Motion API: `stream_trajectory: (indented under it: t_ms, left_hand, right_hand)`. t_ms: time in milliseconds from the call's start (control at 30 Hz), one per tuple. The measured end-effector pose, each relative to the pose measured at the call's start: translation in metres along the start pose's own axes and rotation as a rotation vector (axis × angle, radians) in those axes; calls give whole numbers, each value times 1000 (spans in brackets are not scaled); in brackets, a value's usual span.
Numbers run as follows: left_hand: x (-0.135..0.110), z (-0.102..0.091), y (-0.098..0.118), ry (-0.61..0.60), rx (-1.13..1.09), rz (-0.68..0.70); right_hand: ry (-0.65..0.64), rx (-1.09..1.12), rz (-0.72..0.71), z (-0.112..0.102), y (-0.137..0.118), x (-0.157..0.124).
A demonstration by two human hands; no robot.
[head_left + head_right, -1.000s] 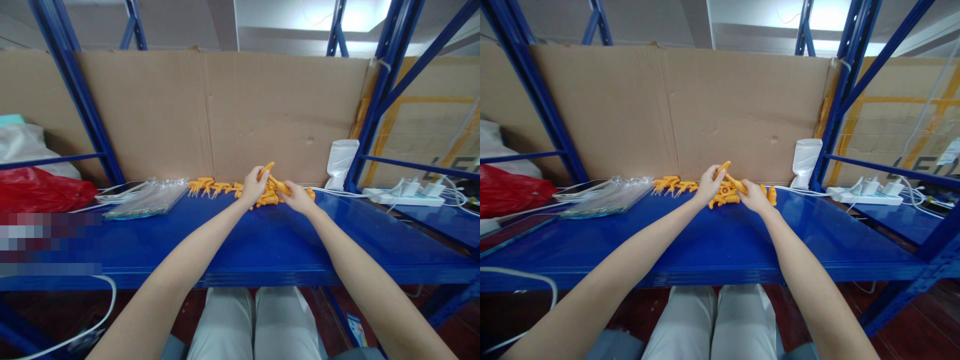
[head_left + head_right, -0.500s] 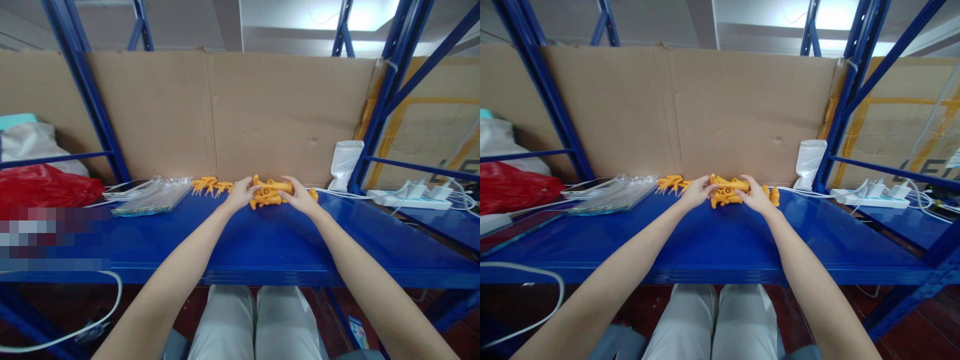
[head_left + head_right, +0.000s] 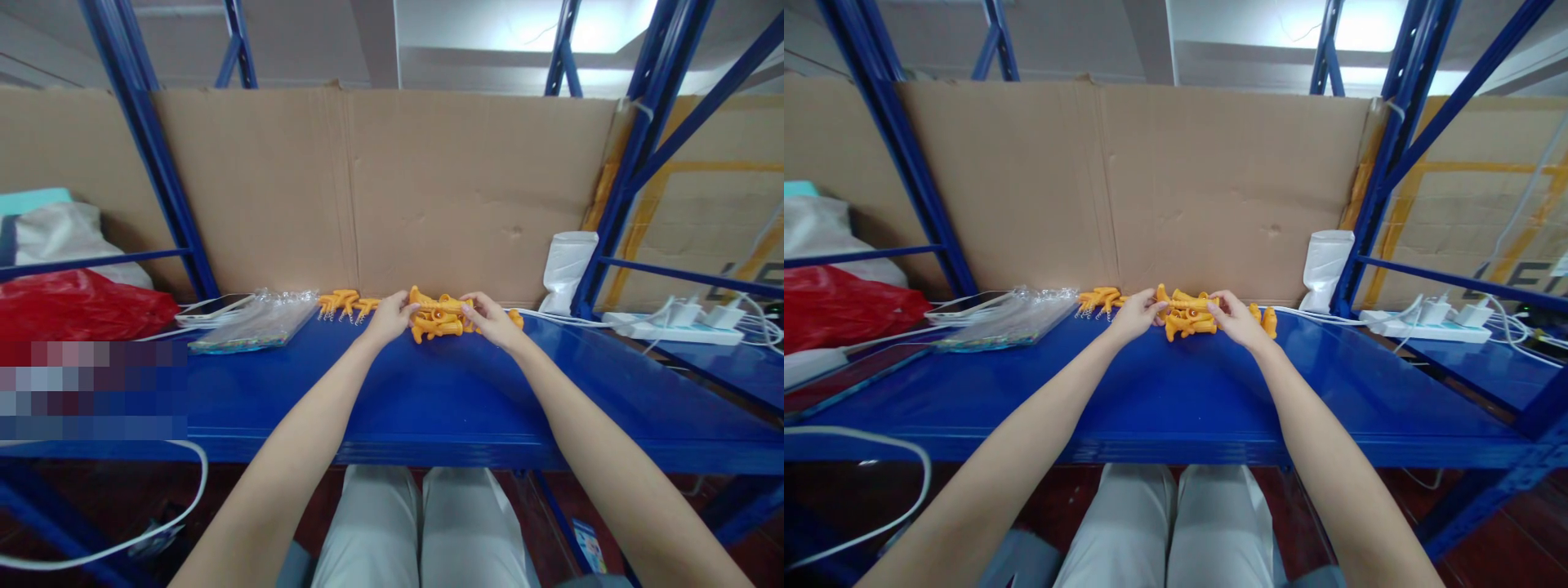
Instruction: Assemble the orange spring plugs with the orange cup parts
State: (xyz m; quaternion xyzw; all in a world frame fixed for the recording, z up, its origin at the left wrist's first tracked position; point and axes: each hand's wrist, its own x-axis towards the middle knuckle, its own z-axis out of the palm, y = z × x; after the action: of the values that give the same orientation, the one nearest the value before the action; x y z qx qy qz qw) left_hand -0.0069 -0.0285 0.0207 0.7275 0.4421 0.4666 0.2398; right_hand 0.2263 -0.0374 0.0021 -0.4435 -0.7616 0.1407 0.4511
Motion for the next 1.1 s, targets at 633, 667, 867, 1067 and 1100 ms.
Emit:
stream_trajectory:
  t_ms: [633,667,867,1067,1100]
  left_hand:
    - [-1,12,1,-28,-176,-66]
    - [0,11,-1,-30,-174,-50]
    - [1,13,-5,-14,-98,0]
    - [-1,11,0,40,-98,-19]
    - [-1,10,1,47,-103,-24]
  right_hand:
    - [69,0,110,8,-6,-3]
    - [62,67,153,7,-5,-3]
    - [90,174,262,2,-8,-1]
    - [113,246,208,3,-6,1]
    - [118,231,188,4,-5,1]
